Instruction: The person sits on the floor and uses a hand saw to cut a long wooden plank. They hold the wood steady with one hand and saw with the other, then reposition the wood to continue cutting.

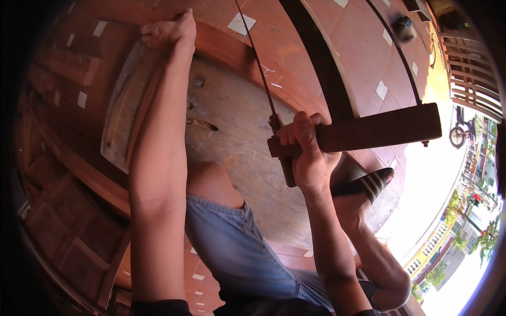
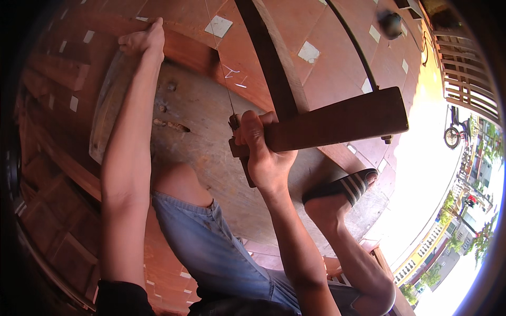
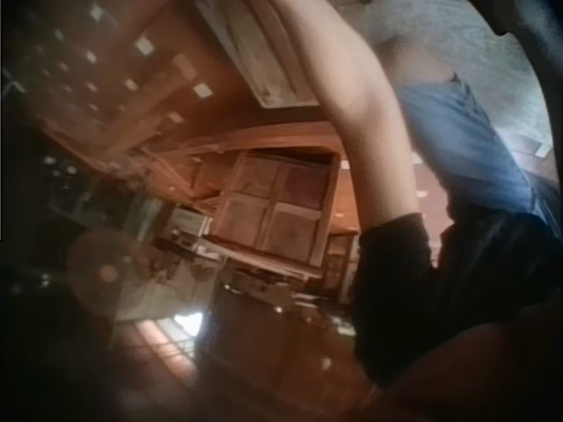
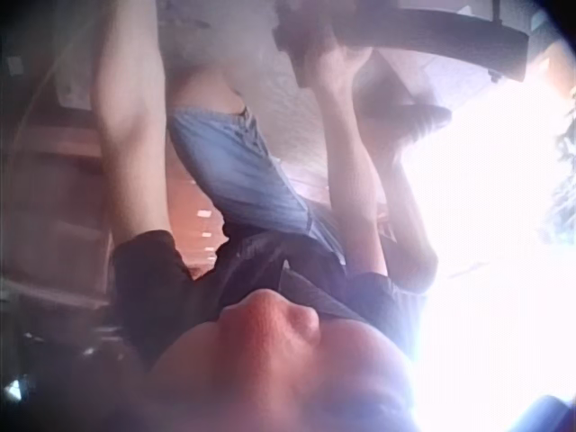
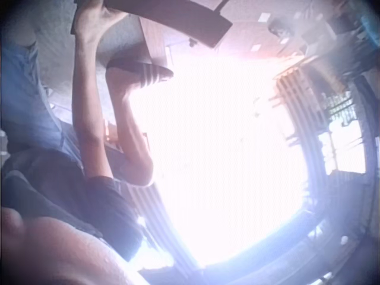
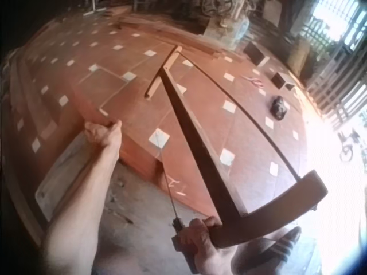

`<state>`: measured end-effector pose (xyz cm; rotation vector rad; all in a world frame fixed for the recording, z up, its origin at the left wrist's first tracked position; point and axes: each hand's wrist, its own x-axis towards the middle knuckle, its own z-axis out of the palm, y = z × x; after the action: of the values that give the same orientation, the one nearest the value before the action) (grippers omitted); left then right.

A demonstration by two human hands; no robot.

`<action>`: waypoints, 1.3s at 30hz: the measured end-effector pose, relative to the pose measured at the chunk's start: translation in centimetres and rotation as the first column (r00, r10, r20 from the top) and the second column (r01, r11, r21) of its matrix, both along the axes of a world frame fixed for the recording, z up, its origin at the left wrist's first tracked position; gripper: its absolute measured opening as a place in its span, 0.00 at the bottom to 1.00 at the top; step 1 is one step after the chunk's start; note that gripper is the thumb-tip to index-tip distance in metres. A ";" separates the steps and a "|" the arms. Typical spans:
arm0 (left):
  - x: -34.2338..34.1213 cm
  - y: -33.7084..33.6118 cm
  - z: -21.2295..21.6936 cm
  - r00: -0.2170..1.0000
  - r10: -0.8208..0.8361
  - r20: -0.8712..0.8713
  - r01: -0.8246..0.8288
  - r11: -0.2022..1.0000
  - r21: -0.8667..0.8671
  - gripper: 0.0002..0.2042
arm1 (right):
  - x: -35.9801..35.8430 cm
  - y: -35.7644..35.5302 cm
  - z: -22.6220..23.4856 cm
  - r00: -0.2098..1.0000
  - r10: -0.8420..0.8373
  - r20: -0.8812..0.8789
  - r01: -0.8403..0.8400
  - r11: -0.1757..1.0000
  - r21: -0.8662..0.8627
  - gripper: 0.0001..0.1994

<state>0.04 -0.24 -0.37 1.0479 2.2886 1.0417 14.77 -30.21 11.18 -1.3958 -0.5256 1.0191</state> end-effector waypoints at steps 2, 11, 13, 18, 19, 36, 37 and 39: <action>-0.3 0.1 0.2 1.000 0.003 0.006 -0.003 1.000 -0.029 0.52 | -0.1 -3.0 0.8 1.000 -0.002 0.022 0.002 1.000 -0.021 0.15; -0.6 -0.4 0.7 0.999 -0.011 0.038 0.010 1.000 0.024 0.52 | -0.7 -19.2 7.6 0.998 0.057 -0.014 -0.057 0.998 0.004 0.18; -0.9 -0.7 0.7 1.000 -0.011 -0.006 0.012 1.000 0.014 0.52 | 0.0 -12.1 2.9 0.998 0.066 -0.017 -0.063 0.990 0.130 0.17; 0.5 -0.1 0.4 1.000 0.005 0.000 -0.005 1.000 0.000 0.51 | 0.5 1.4 -1.0 1.000 -0.009 0.000 0.009 1.000 0.002 0.14; 0.3 0.0 0.2 1.000 0.009 -0.011 -0.009 1.000 -0.001 0.51 | 0.6 1.6 -0.6 1.000 0.009 0.002 -0.009 0.999 -0.035 0.14; 0.2 -0.1 -0.4 0.995 -0.016 -0.097 0.020 0.999 0.039 0.50 | 0.7 2.2 -1.2 1.000 -0.011 0.018 0.011 1.000 0.007 0.14; -0.1 0.1 -0.7 0.997 -0.009 -0.077 0.011 0.999 0.032 0.50 | 0.6 1.7 -1.0 1.000 -0.004 0.016 0.004 1.000 -0.007 0.13; -0.6 0.9 -1.1 1.000 0.005 -0.029 -0.004 1.000 0.026 0.50 | 0.3 0.3 -0.2 1.000 0.010 0.019 -0.009 1.000 -0.026 0.13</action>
<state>-0.59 0.70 -1.42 1.0758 2.3072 1.0670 15.03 -29.93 11.01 -1.4285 -0.5350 1.0247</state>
